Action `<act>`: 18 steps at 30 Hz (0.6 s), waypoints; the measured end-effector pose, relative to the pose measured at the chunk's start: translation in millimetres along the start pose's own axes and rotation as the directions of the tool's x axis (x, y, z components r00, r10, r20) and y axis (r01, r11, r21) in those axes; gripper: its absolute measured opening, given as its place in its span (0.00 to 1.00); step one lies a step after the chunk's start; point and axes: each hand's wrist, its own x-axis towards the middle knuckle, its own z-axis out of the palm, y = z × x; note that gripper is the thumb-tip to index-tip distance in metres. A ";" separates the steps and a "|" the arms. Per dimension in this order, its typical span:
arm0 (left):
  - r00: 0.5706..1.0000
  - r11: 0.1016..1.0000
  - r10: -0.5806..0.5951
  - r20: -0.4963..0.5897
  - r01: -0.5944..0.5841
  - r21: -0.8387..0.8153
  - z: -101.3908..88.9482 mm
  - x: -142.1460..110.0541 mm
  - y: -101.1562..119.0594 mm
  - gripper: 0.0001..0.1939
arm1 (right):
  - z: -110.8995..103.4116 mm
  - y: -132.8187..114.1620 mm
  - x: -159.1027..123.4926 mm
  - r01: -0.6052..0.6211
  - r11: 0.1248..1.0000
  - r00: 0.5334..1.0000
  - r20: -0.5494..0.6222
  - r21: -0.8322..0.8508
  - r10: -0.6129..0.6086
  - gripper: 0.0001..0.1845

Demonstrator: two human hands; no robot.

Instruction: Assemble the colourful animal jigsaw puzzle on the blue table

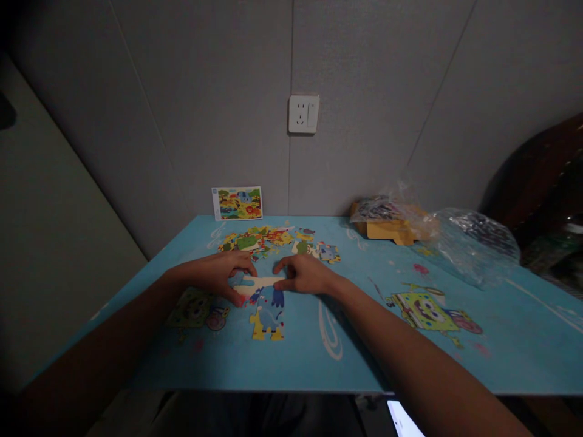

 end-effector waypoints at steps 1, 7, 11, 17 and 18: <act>1.000 1.000 -0.001 0.007 0.001 -0.002 0.0 0.4 1.1 0.29 | 0.0 0.0 0.0 -0.002 1.000 1.000 0.000 0.002 0.002 0.21; 0.999 0.999 -0.048 0.007 0.048 0.021 2.4 4.0 -1.8 0.29 | 1.2 2.3 0.5 0.001 1.000 1.000 -0.002 0.004 -0.001 0.20; 0.998 0.998 -0.059 0.006 0.059 0.023 4.5 4.5 -4.1 0.29 | 0.3 1.5 0.4 -0.001 1.000 1.000 0.004 0.002 0.001 0.21; 0.998 0.998 -0.061 0.010 0.061 0.025 2.2 3.7 0.4 0.27 | -0.1 -0.3 0.4 -0.009 1.000 1.000 0.008 0.010 0.009 0.21; 0.998 0.998 -0.057 0.011 0.057 0.028 1.7 3.7 1.3 0.27 | 0.2 0.2 0.5 -0.009 1.000 1.000 0.009 0.013 0.009 0.21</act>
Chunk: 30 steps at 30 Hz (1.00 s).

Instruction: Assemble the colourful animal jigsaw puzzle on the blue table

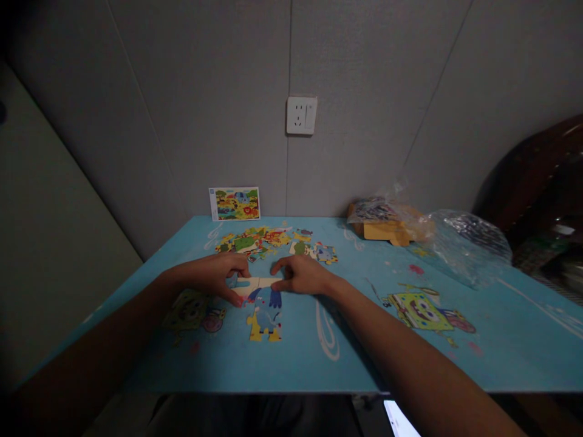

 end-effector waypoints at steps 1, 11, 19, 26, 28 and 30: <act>1.000 1.000 0.004 0.002 -0.004 0.003 -0.4 0.0 0.6 0.27 | 0.3 0.6 0.2 0.001 1.000 1.000 0.001 0.003 -0.001 0.21; 1.000 1.000 -0.009 0.001 0.009 -0.022 -0.3 -0.1 1.8 0.26 | -0.8 0.8 0.4 0.016 1.000 1.000 0.004 -0.005 -0.016 0.20; 1.000 0.999 -0.002 0.014 0.002 -0.045 1.8 0.0 -1.3 0.27 | 0.3 2.1 0.4 0.016 1.000 1.000 -0.010 -0.007 -0.016 0.21; 0.990 0.979 0.063 -0.124 -0.086 -0.187 21.6 4.3 -19.0 0.30 | 10.5 2.1 -4.6 -0.026 0.999 0.993 -0.115 -0.028 0.022 0.16; 0.987 0.969 0.056 -0.150 -0.090 -0.229 26.4 6.3 -21.4 0.29 | 13.1 0.3 -6.7 -0.025 0.999 0.986 -0.163 -0.039 0.018 0.15; 0.982 0.966 0.005 -0.187 -0.053 -0.252 29.8 7.6 -21.2 0.27 | 14.7 -2.0 -8.3 -0.009 0.999 0.983 -0.182 -0.052 0.000 0.14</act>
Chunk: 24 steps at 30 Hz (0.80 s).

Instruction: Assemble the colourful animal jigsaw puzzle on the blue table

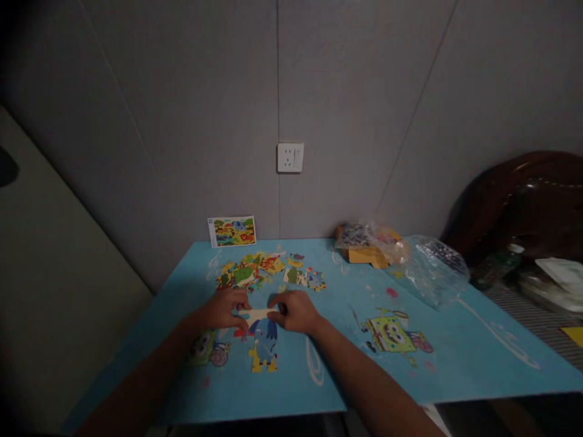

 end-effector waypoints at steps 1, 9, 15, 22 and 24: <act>0.999 1.000 -0.023 -0.027 0.024 0.009 1.3 0.1 0.4 0.27 | 0.4 -0.9 -0.5 0.009 1.000 1.000 -0.003 -0.007 -0.009 0.13; 0.991 0.990 -0.137 -0.010 0.137 0.045 6.0 1.9 2.8 0.26 | 3.7 3.6 0.5 0.009 1.000 1.000 -0.004 0.010 -0.009 0.11; 0.985 0.985 -0.174 0.022 0.173 0.023 4.4 4.6 5.2 0.23 | 1.7 0.5 1.8 -0.027 0.999 1.000 0.002 0.024 0.027 0.10; 0.983 0.982 -0.181 0.036 0.183 -0.055 3.6 3.6 6.1 0.23 | 2.3 0.6 2.5 -0.020 1.000 1.000 0.005 0.024 0.020 0.10; 0.984 0.982 -0.175 0.034 0.177 -0.060 3.8 3.0 5.5 0.24 | 1.8 1.0 2.8 -0.031 0.999 1.000 0.003 0.018 0.031 0.10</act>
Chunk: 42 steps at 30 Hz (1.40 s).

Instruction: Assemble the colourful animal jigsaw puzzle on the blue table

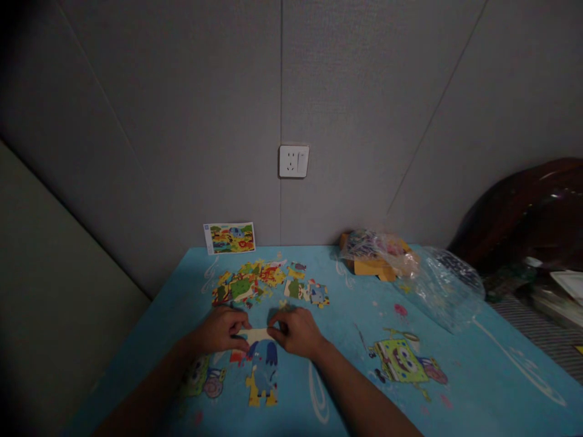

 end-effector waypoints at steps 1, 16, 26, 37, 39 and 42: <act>1.000 1.000 0.003 0.000 -0.003 -0.005 0.1 -0.2 -0.3 0.23 | -0.3 0.2 0.2 -0.006 1.000 1.000 0.001 -0.001 0.006 0.10; 0.998 0.998 0.063 -0.021 -0.062 0.006 3.8 6.9 -8.7 0.22 | -2.6 -0.1 9.1 -0.023 0.998 0.999 -0.036 0.065 0.026 0.10; 0.997 0.990 0.080 -0.003 -0.080 0.118 -2.8 4.2 8.3 0.17 | -4.2 -3.2 8.9 -0.231 0.947 0.942 -0.296 -0.224 0.159 0.14; 0.332 0.912 -0.093 -0.939 0.407 0.054 -7.9 20.3 -12.2 0.11 | -7.8 18.8 23.1 -0.394 0.761 0.899 -0.388 -0.516 0.203 0.16; 0.256 0.897 -0.158 -0.954 0.440 -0.031 -17.8 22.1 -31.1 0.11 | -5.1 22.7 27.0 -0.372 0.767 0.902 -0.399 -0.523 0.166 0.17; 0.145 0.804 -0.433 -0.890 0.508 -0.308 -27.2 24.5 -54.4 0.11 | 0.0 26.3 28.8 -0.351 0.800 0.883 -0.455 -0.486 0.111 0.22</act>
